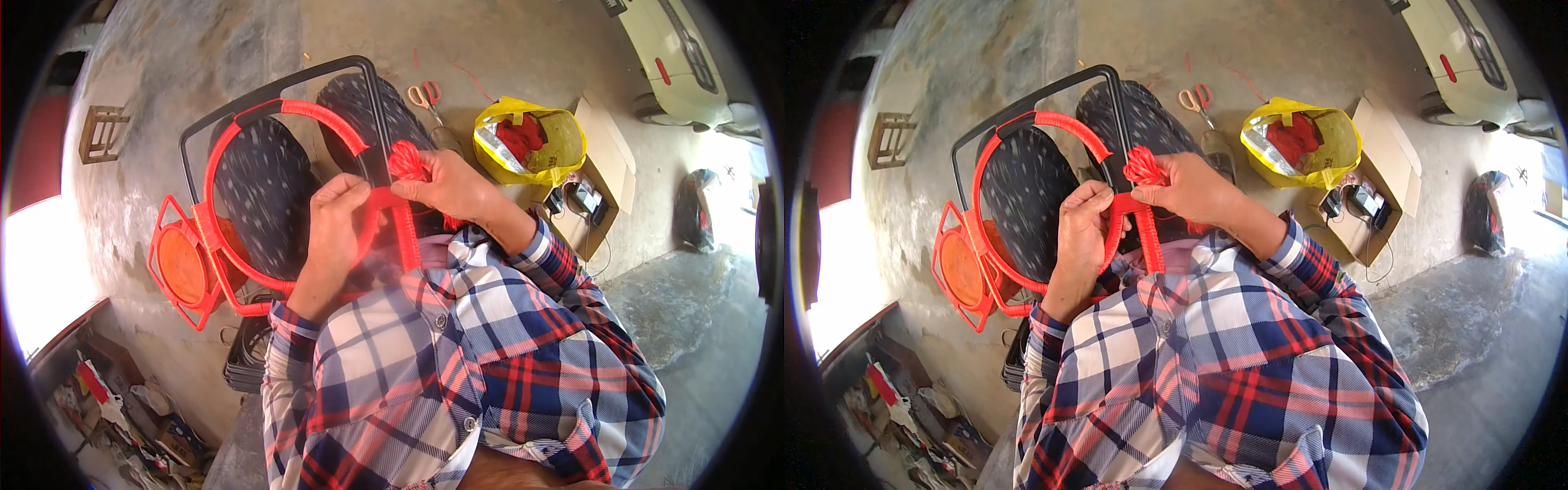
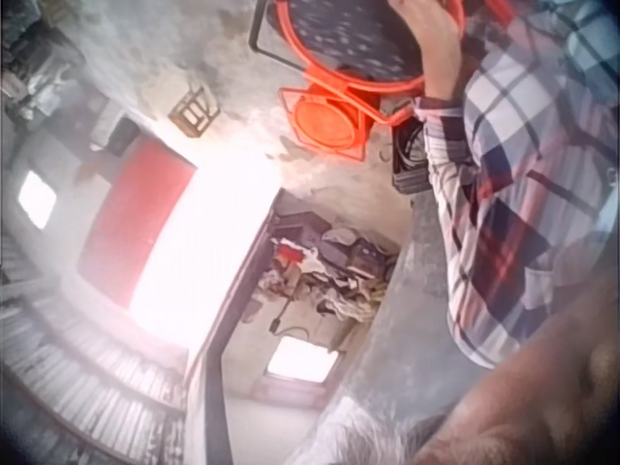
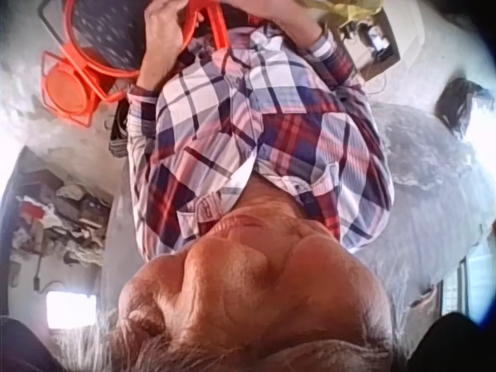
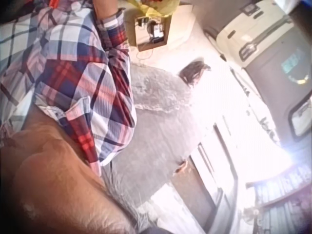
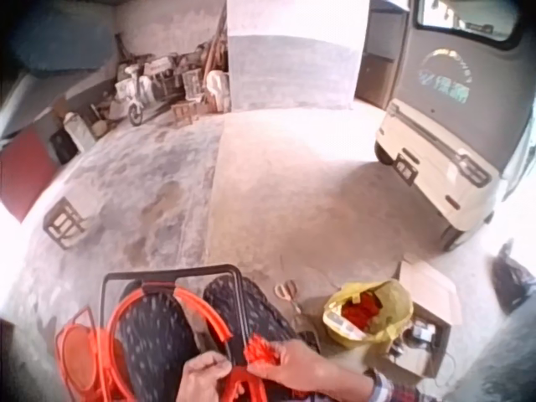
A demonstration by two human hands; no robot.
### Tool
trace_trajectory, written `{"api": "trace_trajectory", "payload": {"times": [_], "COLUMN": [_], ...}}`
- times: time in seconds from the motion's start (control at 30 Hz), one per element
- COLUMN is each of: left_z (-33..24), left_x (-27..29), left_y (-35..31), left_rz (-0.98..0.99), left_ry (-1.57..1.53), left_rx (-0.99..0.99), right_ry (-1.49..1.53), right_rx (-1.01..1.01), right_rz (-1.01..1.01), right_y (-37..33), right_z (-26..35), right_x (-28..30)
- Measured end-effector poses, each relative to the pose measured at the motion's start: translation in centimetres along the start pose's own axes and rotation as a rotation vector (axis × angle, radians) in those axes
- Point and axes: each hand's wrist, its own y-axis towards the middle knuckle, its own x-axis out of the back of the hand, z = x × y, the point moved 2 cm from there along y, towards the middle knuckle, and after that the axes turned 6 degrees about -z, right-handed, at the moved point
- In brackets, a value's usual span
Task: The person weaves red string onto a black and red frame assembly by hand.
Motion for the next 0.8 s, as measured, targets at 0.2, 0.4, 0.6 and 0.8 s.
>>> {"api": "trace_trajectory", "payload": {"times": [0.2,0.4,0.6,0.8], "left_z": [-0.4,-1.4,-2.3,-1.5], "left_x": [-0.6,0.6,0.8,1.2], "left_y": [0.2,0.2,-0.5,0.3], "left_rz": [0.034,0.087,0.112,0.161], "left_ry": [-0.005,-0.132,-0.192,-0.180], "left_rx": [0.003,0.053,0.074,0.100], "right_ry": [-0.137,0.241,0.762,0.272], "right_rx": [0.170,-0.129,0.217,0.212], "right_rz": [-0.087,-0.263,-1.047,-0.718], "right_y": [0.0,0.1,-3.7,-3.4], "right_z": [0.0,-0.4,-12.1,-4.3], "right_x": [0.3,7.6,28.7,12.6]}}
